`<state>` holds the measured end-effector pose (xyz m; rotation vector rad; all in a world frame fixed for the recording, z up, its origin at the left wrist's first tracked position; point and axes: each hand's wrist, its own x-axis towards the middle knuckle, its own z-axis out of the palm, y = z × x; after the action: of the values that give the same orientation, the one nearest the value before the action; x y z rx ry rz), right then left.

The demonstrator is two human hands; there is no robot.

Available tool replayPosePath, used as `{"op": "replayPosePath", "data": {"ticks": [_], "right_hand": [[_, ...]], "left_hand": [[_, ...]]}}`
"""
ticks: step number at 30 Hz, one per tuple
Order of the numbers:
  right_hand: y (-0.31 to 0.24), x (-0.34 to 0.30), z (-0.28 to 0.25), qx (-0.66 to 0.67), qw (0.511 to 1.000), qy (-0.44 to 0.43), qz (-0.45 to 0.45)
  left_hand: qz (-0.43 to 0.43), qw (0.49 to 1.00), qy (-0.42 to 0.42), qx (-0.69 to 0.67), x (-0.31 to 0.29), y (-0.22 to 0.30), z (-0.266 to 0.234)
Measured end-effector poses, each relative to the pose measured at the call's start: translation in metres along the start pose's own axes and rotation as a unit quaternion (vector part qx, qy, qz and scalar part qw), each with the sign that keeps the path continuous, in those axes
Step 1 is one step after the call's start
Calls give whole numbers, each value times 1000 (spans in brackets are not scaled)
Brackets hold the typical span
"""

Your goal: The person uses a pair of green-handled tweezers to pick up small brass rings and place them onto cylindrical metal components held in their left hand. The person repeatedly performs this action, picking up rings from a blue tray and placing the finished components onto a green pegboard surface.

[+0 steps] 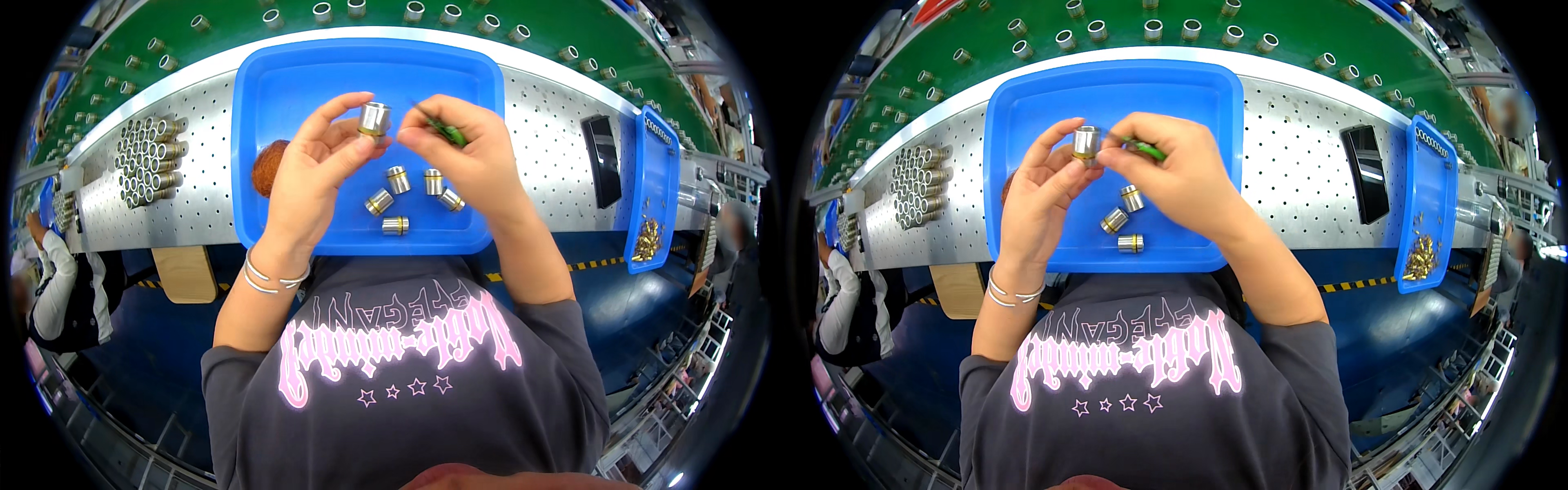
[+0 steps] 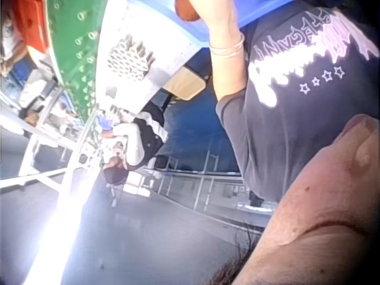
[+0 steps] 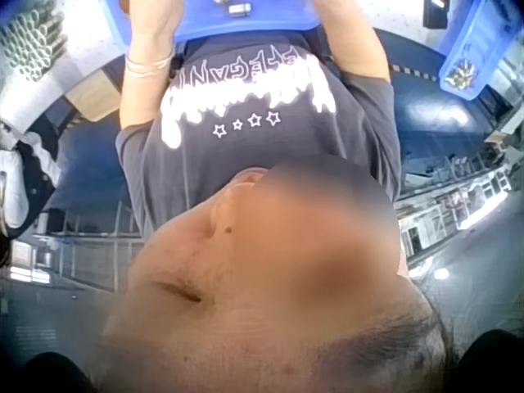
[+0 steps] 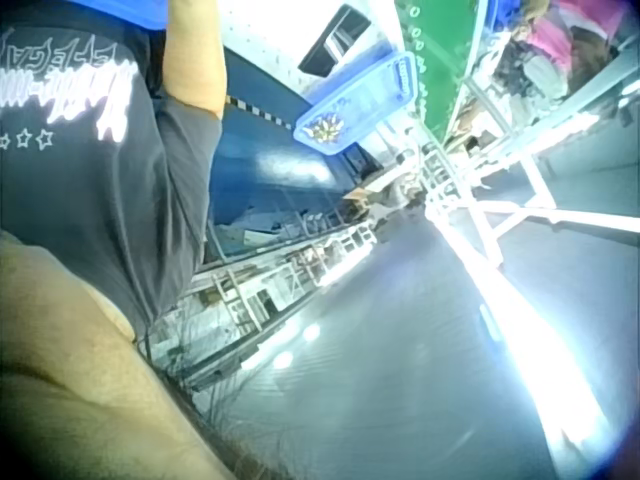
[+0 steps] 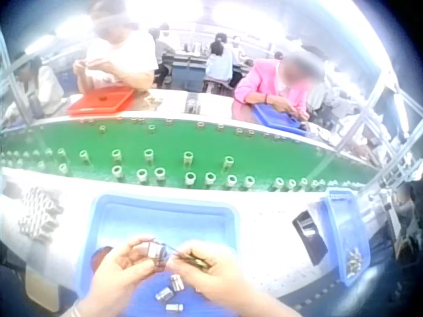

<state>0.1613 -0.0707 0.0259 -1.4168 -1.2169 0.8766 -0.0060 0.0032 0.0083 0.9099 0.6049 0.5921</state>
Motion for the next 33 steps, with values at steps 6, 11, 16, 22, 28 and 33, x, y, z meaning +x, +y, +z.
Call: {"op": "replayPosePath", "data": {"ticks": [6,11,16,22,28,33], "right_hand": [[6,-6,-5,88,995,14,43],[-1,-8,-5,73,996,-15,53],[1,-10,-18,16,994,-73,79],[3,1,-10,-190,974,39,-117],[7,8,-2,-248,962,13,-112],[12,10,-3,-43,998,-11,39]], "left_hand": [[-34,993,-25,-106,2,1,-6],[-42,996,-11,-83,4,-3,-8],[-34,994,7,-100,5,0,-4],[138,979,11,148,6,-13,1],[256,894,3,367,8,-16,7],[193,926,7,325,7,-12,7]]}}
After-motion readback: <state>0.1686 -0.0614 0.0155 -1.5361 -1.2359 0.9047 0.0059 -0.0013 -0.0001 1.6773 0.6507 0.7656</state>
